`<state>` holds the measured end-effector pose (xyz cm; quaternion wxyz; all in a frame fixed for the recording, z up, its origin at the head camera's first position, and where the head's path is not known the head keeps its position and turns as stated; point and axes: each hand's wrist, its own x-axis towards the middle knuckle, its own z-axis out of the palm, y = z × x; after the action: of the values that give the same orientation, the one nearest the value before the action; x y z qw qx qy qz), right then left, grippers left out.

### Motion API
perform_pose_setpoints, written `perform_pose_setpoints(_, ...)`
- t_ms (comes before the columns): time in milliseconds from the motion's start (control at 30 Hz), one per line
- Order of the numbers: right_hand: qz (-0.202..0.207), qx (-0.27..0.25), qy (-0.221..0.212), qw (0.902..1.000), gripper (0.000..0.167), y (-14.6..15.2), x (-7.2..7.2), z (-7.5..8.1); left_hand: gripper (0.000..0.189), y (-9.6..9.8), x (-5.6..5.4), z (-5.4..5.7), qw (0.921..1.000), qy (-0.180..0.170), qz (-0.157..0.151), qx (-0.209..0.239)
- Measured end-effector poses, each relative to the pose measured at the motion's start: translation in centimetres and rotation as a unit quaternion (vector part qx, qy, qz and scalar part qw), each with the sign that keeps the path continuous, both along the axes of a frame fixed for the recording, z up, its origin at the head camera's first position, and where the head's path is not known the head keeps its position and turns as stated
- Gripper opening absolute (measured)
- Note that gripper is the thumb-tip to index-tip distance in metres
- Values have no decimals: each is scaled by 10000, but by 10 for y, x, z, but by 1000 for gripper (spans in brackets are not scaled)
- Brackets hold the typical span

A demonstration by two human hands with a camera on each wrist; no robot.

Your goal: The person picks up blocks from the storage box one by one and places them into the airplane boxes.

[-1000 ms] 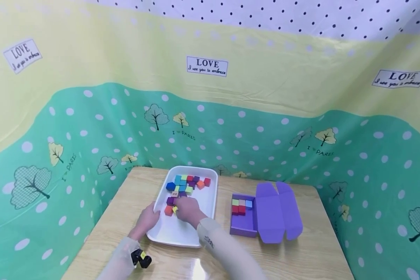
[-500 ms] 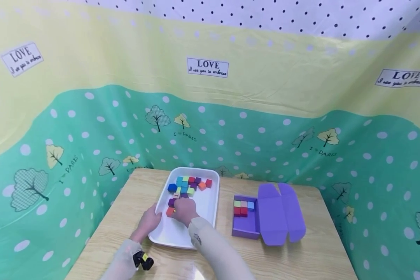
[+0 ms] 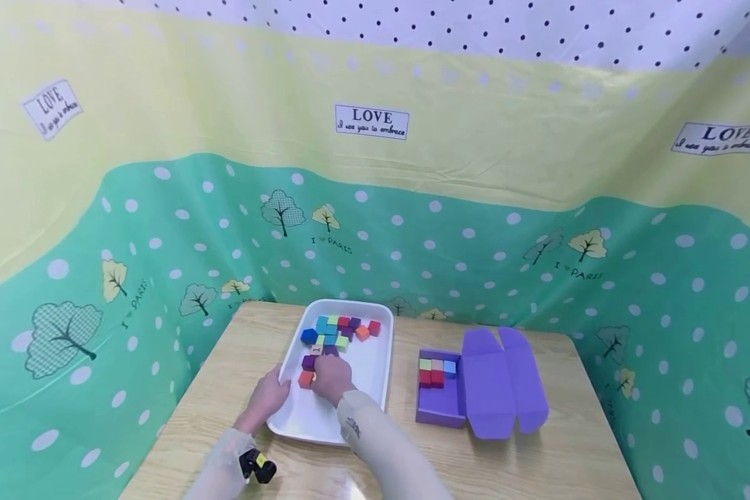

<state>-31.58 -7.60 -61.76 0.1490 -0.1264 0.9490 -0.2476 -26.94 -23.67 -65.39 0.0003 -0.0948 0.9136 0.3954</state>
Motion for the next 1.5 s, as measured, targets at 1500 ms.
perform_pose_setpoints(1500,616,463,1503,9856,37,213,-15,78,43,0,-7,1,9994,-73,-223,-240)
